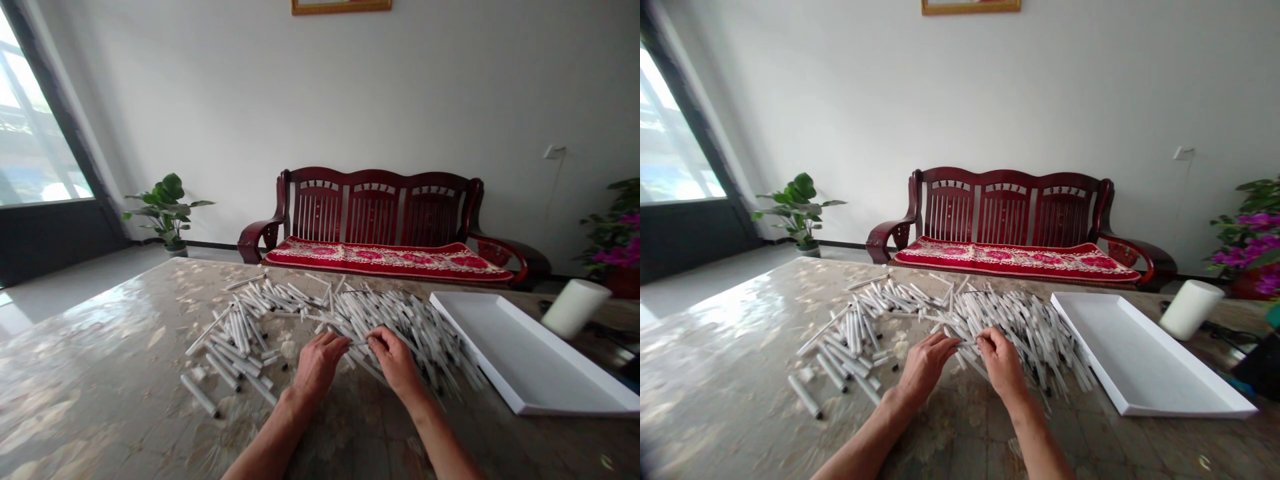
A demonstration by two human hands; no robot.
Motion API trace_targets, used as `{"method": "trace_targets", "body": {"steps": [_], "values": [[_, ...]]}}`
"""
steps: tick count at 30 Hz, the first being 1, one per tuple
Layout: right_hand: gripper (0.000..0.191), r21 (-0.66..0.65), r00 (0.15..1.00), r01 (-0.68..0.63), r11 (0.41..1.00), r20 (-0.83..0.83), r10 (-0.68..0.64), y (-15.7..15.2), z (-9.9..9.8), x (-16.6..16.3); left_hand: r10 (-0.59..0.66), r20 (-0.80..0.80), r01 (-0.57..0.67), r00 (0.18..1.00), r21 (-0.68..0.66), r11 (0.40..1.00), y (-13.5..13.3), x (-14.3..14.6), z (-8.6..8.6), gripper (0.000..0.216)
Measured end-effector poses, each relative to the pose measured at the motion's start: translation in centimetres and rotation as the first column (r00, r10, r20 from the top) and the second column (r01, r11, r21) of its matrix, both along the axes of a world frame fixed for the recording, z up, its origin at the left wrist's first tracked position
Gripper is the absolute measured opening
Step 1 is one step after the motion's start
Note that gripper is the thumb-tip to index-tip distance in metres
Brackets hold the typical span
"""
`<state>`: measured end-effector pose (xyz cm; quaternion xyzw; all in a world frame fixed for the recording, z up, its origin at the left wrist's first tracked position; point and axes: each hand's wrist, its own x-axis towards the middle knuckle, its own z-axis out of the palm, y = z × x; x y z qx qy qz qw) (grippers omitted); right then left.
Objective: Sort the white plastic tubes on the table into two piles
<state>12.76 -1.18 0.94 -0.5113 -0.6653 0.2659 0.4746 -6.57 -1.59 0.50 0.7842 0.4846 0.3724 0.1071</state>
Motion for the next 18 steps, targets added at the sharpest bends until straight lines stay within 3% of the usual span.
{"method": "trace_targets", "body": {"steps": [4,7,11,13,18], "values": [[0.038,-0.088,1.000,0.027,0.996,0.003,-0.027,0.04,-0.30,0.16,-0.008,0.056,0.005,0.998,0.055,0.998,-0.01,0.07,-0.01,0.018],[0.039,-0.065,0.998,0.048,0.997,0.047,-0.045,0.01,-0.23,0.11,-0.032,0.114,0.025,0.993,0.061,0.998,0.13,0.08,-0.11,0.016],[0.026,-0.025,0.999,-0.027,0.999,-0.031,0.026,0.07,-0.06,0.21,-0.021,0.161,0.020,0.987,0.008,1.000,0.25,0.03,-0.05,0.015],[0.029,-0.063,0.994,-0.066,0.996,-0.090,0.060,0.15,-0.19,0.32,-0.010,0.172,0.010,0.985,0.000,1.000,0.25,0.00,-0.02,0.014],[0.037,-0.162,0.999,0.004,0.987,-0.039,-0.011,0.30,-0.64,0.29,-0.014,0.007,0.013,1.000,0.113,0.993,0.39,-0.02,-0.50,0.015]]}}
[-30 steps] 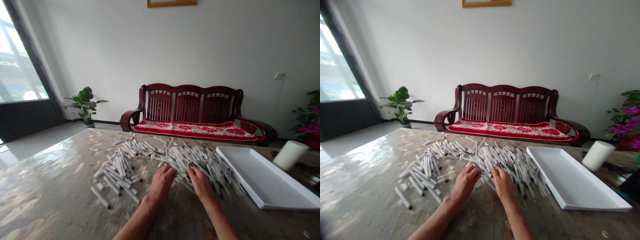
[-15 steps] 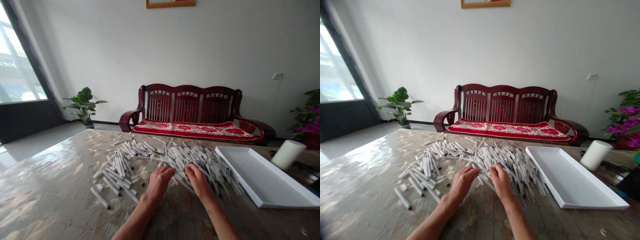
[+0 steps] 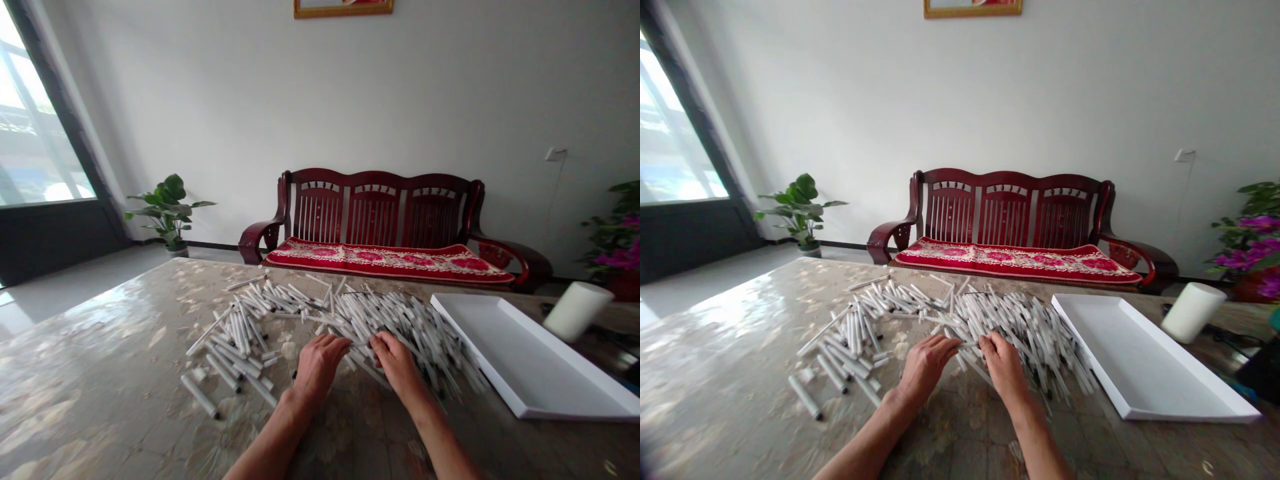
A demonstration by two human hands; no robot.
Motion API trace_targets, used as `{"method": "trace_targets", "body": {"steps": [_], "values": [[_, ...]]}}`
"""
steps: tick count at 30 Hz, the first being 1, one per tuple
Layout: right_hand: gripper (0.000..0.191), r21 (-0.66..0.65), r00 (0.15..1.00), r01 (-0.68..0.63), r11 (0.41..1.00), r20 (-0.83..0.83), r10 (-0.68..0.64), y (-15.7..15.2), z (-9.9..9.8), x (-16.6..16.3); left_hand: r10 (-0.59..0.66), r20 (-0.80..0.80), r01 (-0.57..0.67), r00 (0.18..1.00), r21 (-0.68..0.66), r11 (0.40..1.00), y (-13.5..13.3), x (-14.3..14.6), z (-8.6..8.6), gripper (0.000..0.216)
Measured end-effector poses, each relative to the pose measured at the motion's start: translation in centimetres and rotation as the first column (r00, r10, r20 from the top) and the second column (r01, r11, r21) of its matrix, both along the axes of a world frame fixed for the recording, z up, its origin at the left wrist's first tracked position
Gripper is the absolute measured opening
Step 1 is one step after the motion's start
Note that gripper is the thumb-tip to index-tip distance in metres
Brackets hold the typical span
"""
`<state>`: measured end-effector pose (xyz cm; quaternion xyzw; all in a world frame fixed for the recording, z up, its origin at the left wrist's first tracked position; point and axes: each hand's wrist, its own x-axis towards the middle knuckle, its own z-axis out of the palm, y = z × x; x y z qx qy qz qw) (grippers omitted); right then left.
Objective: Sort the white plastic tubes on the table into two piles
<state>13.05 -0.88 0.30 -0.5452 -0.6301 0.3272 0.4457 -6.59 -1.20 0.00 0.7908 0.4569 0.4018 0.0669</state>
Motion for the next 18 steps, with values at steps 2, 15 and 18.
{"method": "trace_targets", "body": {"steps": [2,15,18], "values": [[0.035,0.043,0.999,0.019,0.999,0.028,-0.020,-0.02,0.11,-0.11,0.010,-0.081,-0.005,0.997,0.056,0.998,0.12,0.01,-0.28,0.016],[0.029,0.068,0.999,0.006,0.998,-0.054,-0.003,0.01,0.17,0.00,0.064,-0.166,-0.048,0.984,0.098,0.994,0.16,-0.02,-0.32,0.015],[0.034,0.025,0.987,-0.008,1.000,-0.162,0.012,-0.30,0.56,-0.25,0.070,-0.164,-0.058,0.984,0.078,0.995,0.16,0.00,-0.36,0.017]]}}
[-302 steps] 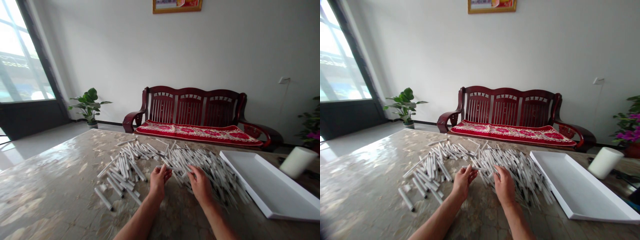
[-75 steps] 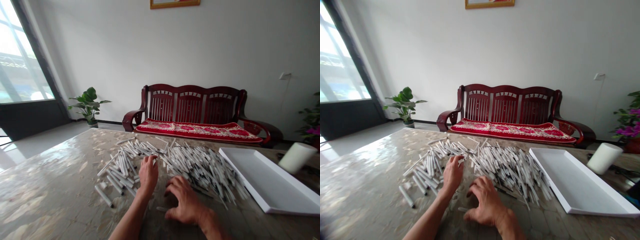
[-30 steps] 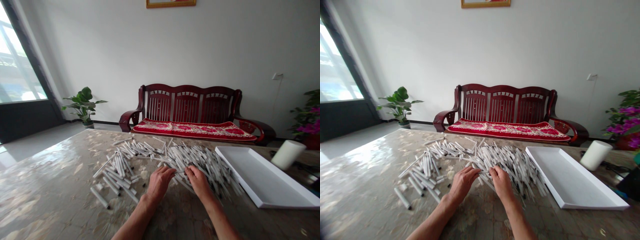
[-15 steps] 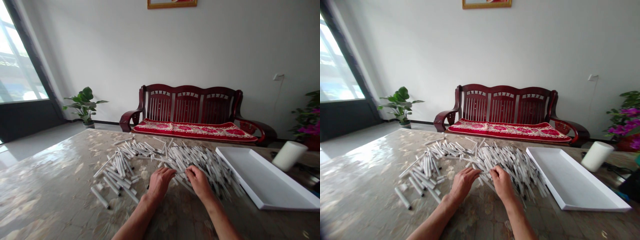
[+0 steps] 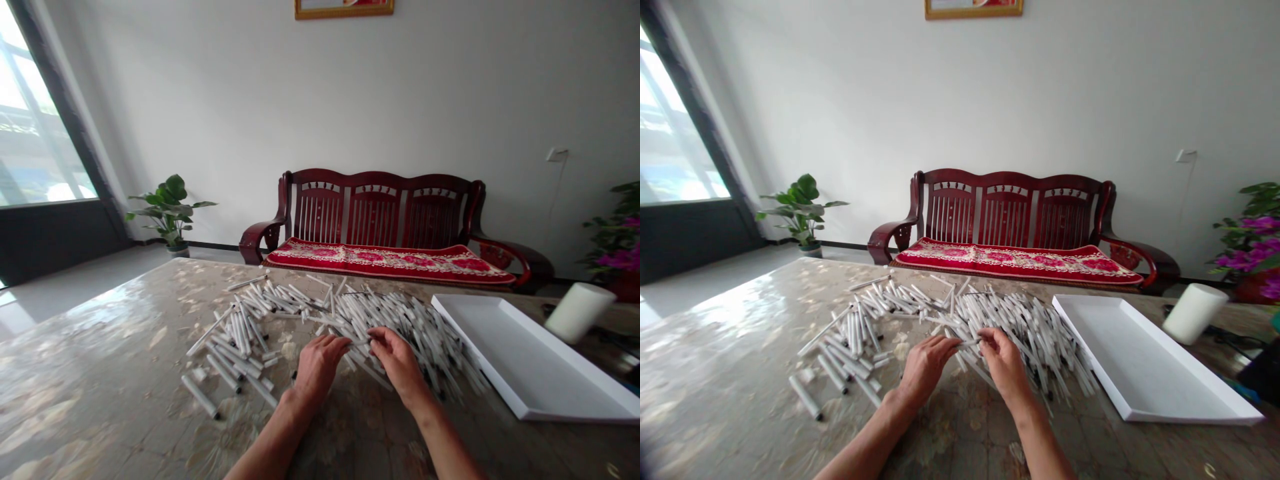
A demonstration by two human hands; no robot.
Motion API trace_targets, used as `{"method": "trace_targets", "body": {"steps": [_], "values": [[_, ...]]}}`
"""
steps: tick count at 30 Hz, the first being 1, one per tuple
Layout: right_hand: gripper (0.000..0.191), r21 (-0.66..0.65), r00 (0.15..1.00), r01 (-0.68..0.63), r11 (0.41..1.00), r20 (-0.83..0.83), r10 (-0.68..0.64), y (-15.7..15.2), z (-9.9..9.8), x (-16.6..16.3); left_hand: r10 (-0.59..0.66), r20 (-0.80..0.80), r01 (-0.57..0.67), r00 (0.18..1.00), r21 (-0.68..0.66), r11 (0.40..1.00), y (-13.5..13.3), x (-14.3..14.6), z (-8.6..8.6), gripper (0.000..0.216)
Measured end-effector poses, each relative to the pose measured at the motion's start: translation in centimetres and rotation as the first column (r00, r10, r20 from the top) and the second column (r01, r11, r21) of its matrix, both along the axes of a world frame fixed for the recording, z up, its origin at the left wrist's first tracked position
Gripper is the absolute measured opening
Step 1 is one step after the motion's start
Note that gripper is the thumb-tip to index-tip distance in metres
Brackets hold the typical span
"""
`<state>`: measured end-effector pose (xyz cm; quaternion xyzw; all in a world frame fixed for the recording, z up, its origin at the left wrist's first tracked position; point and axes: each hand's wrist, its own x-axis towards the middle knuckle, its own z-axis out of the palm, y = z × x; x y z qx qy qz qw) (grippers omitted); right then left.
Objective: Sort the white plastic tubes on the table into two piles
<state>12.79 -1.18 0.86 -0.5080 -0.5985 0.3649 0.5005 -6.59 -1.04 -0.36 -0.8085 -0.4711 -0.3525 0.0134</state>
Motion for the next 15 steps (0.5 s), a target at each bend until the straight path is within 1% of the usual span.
{"method": "trace_targets", "body": {"steps": [3,5,9,11,13,15], "values": [[0.037,-0.061,1.000,0.017,0.998,0.016,-0.016,0.0,-0.1,-0.1,-0.010,0.000,0.010,1.000,-0.028,1.000,-0.1,0.1,0.0,0.018],[0.037,-0.053,0.998,0.026,0.998,0.052,-0.023,0.1,-0.3,0.0,-0.018,0.009,0.018,1.000,-0.056,0.998,-0.1,0.1,0.1,0.018],[0.030,0.010,0.999,0.020,1.000,0.038,-0.020,0.6,-0.6,0.7,-0.018,0.067,0.030,0.998,-0.176,0.984,-0.1,-0.1,0.4,0.021],[0.029,0.034,0.997,0.046,0.998,0.055,-0.048,0.8,-0.7,1.2,-0.013,0.095,0.036,0.995,-0.250,0.968,0.0,-0.3,0.5,0.024],[0.026,0.084,0.989,0.082,0.993,0.118,-0.092,1.0,-0.8,1.6,0.002,0.108,0.030,0.994,-0.297,0.954,0.0,-0.4,0.5,0.026],[0.025,0.167,0.969,0.100,0.981,0.206,-0.134,1.1,-0.9,1.8,0.017,0.110,0.018,0.994,-0.309,0.951,0.1,-0.4,0.5,0.025]]}}
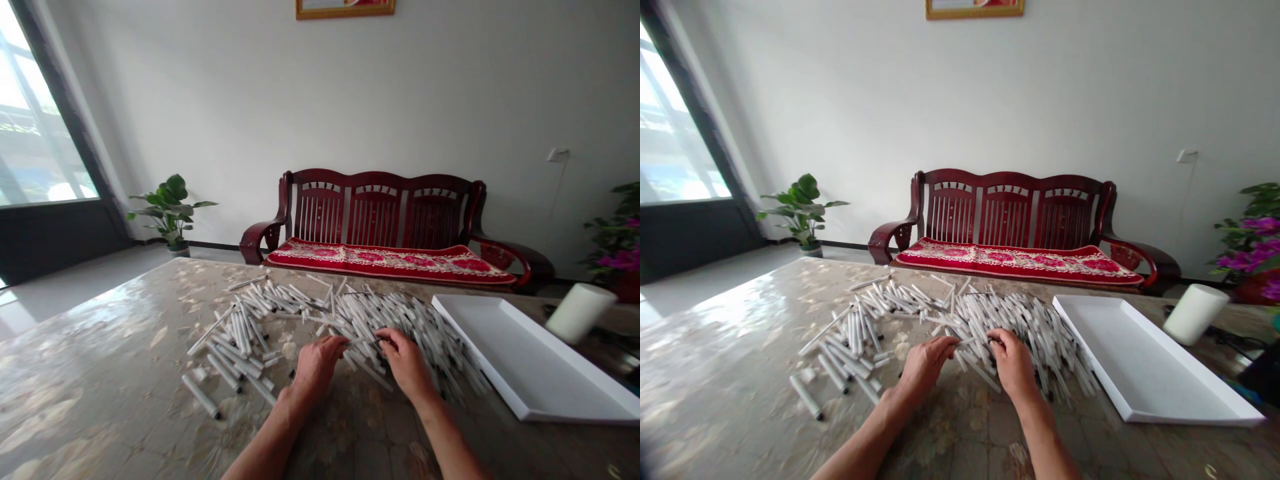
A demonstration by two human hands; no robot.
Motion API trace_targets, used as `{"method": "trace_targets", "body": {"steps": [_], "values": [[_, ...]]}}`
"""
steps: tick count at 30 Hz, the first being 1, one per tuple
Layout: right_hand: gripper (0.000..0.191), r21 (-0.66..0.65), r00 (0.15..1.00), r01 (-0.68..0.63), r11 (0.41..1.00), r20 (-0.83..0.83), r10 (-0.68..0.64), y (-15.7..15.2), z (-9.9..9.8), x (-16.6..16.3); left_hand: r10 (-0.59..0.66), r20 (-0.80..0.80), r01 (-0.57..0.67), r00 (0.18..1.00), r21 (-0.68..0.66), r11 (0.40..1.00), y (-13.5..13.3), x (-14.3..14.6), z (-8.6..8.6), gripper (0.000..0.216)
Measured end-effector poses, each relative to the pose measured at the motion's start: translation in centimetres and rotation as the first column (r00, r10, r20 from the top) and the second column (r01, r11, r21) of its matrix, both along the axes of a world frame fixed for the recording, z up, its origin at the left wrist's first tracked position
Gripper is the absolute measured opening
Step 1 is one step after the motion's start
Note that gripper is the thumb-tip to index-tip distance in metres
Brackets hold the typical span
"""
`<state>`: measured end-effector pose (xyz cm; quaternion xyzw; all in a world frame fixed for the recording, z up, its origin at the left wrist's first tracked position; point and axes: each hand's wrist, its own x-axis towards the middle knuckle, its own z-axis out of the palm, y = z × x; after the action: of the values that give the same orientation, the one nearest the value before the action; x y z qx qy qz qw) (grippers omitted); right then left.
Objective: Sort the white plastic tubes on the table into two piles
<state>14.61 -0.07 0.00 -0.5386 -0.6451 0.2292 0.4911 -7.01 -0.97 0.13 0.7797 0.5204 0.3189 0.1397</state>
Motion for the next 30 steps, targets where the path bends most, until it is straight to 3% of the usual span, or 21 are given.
{"method": "trace_targets", "body": {"steps": [4,20,23,26,28,30], "values": [[0.026,0.090,0.994,0.002,0.996,0.108,-0.012,-0.1,0.0,-0.4,-0.005,-0.013,0.005,1.000,0.020,1.000,-0.1,0.3,-0.2,0.024],[0.022,0.081,0.997,0.020,0.997,0.078,-0.027,-0.3,-0.4,-1.7,-0.009,0.063,0.009,0.998,0.003,1.000,-0.6,1.0,-0.3,0.025],[0.023,0.108,0.994,0.082,0.991,0.058,-0.088,0.0,-0.7,-1.2,-0.002,0.042,0.001,0.999,0.011,1.000,-0.5,0.8,-0.2,0.025],[0.028,0.094,0.973,0.228,0.969,0.007,-0.229,0.6,-0.8,0.3,0.035,0.034,-0.036,0.999,0.026,0.999,-0.2,0.0,-0.1,0.024],[0.029,0.111,0.928,0.369,0.923,0.003,-0.372,1.0,-0.9,1.6,0.080,0.096,-0.083,0.992,0.029,0.996,0.1,-0.6,-0.2,0.024],[0.030,0.127,0.877,0.476,0.870,0.012,-0.481,1.4,-0.9,2.9,0.153,0.254,-0.154,0.955,-0.015,0.988,0.6,-1.0,-0.4,0.024]]}}
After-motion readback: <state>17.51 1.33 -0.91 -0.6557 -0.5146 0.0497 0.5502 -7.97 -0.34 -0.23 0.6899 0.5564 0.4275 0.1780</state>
